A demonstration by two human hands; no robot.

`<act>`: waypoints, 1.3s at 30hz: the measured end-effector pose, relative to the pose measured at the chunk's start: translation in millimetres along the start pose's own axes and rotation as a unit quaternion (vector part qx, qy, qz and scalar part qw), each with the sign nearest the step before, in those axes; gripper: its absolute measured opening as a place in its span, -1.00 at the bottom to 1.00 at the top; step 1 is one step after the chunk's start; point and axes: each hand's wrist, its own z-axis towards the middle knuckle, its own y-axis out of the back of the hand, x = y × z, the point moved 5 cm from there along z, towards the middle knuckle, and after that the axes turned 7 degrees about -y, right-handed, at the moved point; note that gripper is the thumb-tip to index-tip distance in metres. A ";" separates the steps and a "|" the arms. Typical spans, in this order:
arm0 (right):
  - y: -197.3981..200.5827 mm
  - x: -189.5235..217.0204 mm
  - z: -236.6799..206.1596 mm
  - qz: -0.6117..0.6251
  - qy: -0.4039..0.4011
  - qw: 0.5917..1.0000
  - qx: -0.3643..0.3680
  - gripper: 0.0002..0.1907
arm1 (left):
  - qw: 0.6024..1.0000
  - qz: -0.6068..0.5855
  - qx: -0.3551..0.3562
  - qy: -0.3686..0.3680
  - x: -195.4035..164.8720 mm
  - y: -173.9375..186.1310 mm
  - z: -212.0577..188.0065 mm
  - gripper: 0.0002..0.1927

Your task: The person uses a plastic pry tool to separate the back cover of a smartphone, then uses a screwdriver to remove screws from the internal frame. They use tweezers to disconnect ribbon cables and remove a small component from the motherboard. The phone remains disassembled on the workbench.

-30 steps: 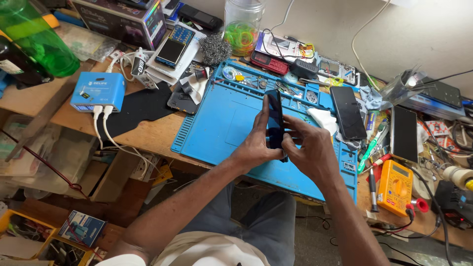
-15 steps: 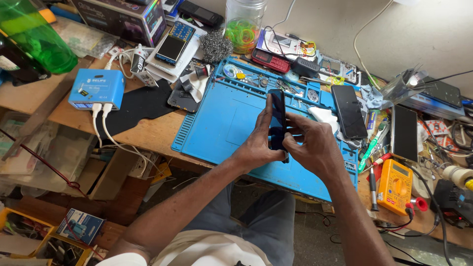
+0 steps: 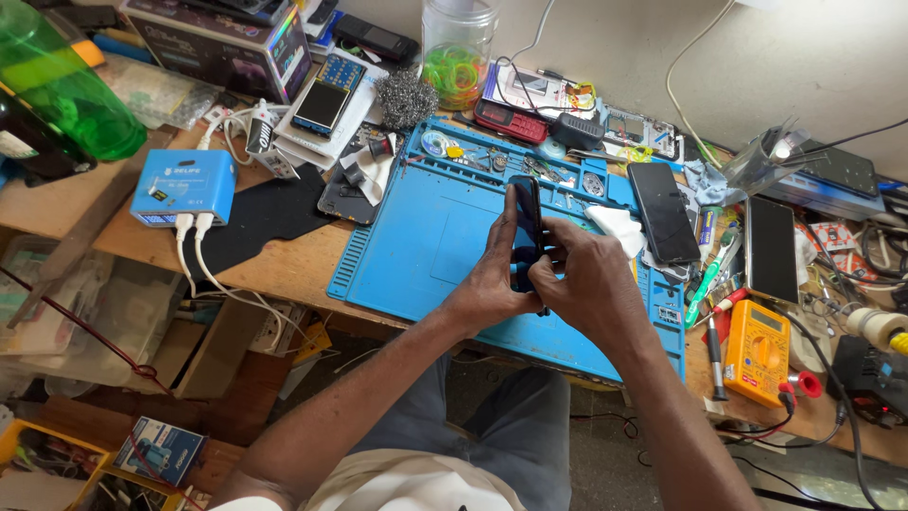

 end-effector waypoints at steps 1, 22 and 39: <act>1.2 0.4 0.0 0.010 0.004 1.000 0.003 -0.51 | 1.000 -0.018 0.002 -0.002 -1.0 -0.2 -0.5 0.48; 35.2 3.7 34.3 -0.015 0.024 0.997 -0.076 -0.61 | 0.990 0.082 0.010 -0.111 -23.3 -5.1 -6.8 0.43; 3.6 -43.1 42.3 0.072 -0.044 0.996 -0.014 -0.33 | 0.843 -0.516 -0.090 0.122 60.0 16.6 -0.6 -0.46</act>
